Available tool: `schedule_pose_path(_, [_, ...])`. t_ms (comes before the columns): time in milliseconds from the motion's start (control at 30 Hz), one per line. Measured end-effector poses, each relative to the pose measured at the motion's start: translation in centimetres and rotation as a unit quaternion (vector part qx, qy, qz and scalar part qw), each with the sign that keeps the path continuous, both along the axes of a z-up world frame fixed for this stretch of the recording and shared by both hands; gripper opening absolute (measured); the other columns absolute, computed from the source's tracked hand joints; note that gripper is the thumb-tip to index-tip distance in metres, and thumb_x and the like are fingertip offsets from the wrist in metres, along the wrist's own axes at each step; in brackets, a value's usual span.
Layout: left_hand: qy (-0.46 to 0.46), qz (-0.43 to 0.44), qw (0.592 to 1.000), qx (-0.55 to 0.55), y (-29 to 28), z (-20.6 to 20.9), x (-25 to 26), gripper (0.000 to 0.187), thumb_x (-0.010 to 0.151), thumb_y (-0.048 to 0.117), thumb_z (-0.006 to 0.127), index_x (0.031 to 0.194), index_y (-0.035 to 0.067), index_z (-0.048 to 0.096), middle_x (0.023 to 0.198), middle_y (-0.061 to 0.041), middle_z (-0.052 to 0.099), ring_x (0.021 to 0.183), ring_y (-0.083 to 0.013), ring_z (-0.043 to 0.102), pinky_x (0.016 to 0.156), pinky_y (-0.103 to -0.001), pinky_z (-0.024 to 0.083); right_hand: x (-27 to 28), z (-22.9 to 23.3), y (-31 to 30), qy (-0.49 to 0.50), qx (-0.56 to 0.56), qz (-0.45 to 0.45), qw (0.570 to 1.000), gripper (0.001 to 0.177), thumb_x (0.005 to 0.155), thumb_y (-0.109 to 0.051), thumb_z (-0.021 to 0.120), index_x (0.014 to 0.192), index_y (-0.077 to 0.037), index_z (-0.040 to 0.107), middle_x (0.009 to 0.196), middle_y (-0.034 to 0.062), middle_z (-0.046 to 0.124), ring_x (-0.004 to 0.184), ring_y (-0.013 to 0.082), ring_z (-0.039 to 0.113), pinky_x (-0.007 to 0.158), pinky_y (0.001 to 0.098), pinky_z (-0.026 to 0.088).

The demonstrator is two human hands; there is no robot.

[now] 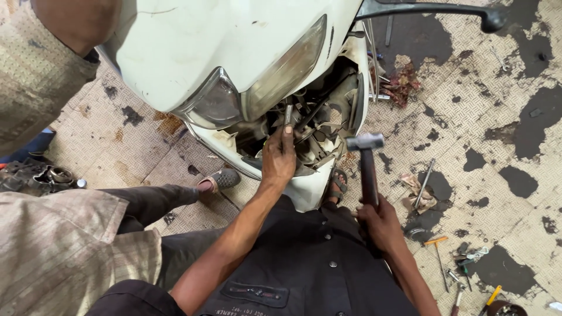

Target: Repairing the front steering assembly and front fork area of a scooter using a hammer and metal punch.

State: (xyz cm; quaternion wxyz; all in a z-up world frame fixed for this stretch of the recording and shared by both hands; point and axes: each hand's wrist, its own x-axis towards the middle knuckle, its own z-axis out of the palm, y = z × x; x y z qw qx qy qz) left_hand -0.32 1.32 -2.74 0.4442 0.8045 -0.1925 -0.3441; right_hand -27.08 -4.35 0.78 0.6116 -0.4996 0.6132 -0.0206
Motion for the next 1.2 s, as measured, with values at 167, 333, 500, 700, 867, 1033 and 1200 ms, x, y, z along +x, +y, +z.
schedule_pose_path(167, [-0.021, 0.009, 0.999, -0.046, 0.1, -0.4, 0.0, 0.063, 0.108, 0.053, 0.031, 0.130, 0.004, 0.064, 0.071, -0.003, 0.058, 0.057, -0.0143, 0.059, 0.058, -0.041, 0.053, 6.0, -0.6, -1.5, -0.027, -0.005, 0.078, 0.997, 0.046, 0.086, -0.007, 0.064, 0.130, 0.000, 0.051, 0.074, 0.0088, 0.063, 0.048, 0.0160, 0.054, 0.041, 0.0323, 0.046])
schedule_pose_path(333, [0.101, 0.045, 0.994, 0.012, -0.2, 4.7, 1.2, 0.064, 0.104, 0.050, 0.023, 0.140, 0.013, 0.062, 0.060, -0.003, 0.046, 0.047, -0.0154, 0.044, 0.045, -0.043, 0.045, 8.3, -0.8, -1.3, -0.022, 0.043, 0.109, 0.993, 0.054, 0.085, -0.003, 0.065, 0.136, 0.000, 0.046, 0.072, 0.0107, 0.061, 0.046, 0.0172, 0.053, 0.039, 0.0338, 0.046])
schedule_pose_path(500, [0.056, 0.070, 0.996, -0.005, 0.6, 1.6, 2.2, 0.071, 0.106, 0.055, 0.025, 0.148, 0.002, 0.043, 0.055, -0.002, 0.050, 0.048, -0.0124, 0.057, 0.058, -0.039, 0.058, 7.0, -2.7, -0.7, -0.015, 0.059, 0.116, 0.991, 0.045, 0.090, -0.003, 0.057, 0.134, -0.001, 0.046, 0.072, 0.0084, 0.062, 0.046, 0.0160, 0.053, 0.039, 0.0324, 0.047])
schedule_pose_path(700, [0.075, 0.090, 0.993, 0.004, 0.1, 2.3, 1.4, 0.070, 0.106, 0.054, 0.021, 0.119, 0.001, 0.066, 0.056, -0.001, 0.043, 0.048, -0.0141, 0.050, 0.051, -0.041, 0.050, 6.3, -3.8, -1.2, -0.036, 0.037, 0.095, 0.994, 0.039, 0.093, -0.003, 0.058, 0.131, -0.001, 0.051, 0.069, 0.0086, 0.060, 0.046, 0.0153, 0.053, 0.039, 0.0323, 0.046])
schedule_pose_path(867, [0.017, 0.068, 0.996, -0.048, 0.4, -1.6, 1.7, 0.072, 0.106, 0.057, 0.021, 0.103, 0.001, 0.066, 0.053, 0.001, 0.044, 0.046, -0.0135, 0.050, 0.050, -0.040, 0.050, 5.3, -3.7, -1.4, -0.080, 0.032, 0.067, 0.994, 0.037, 0.091, -0.001, 0.060, 0.127, -0.001, 0.053, 0.070, 0.0066, 0.061, 0.046, 0.0141, 0.053, 0.038, 0.0312, 0.044])
schedule_pose_path(1033, [-0.013, 0.037, 0.996, -0.078, 0.5, -4.6, 2.0, 0.079, 0.104, 0.062, 0.012, 0.106, 0.006, 0.068, 0.049, 0.002, 0.037, 0.042, -0.0147, 0.048, 0.050, -0.037, 0.052, 4.9, -3.1, -1.1, -0.082, 0.046, 0.048, 0.994, 0.034, 0.091, -0.001, 0.059, 0.125, 0.000, 0.055, 0.073, 0.0066, 0.062, 0.046, 0.0133, 0.050, 0.039, 0.0298, 0.042])
schedule_pose_path(1200, [0.032, 0.069, 0.996, -0.048, 0.6, -1.5, 2.0, 0.091, 0.096, 0.075, 0.011, 0.108, 0.006, 0.069, 0.052, 0.000, 0.038, 0.048, -0.0149, 0.052, 0.061, -0.040, 0.049, 5.4, -3.8, -0.9, -0.072, 0.052, 0.071, 0.993, 0.032, 0.092, -0.004, 0.060, 0.123, 0.001, 0.055, 0.075, 0.0058, 0.062, 0.048, 0.0132, 0.052, 0.041, 0.0310, 0.047])
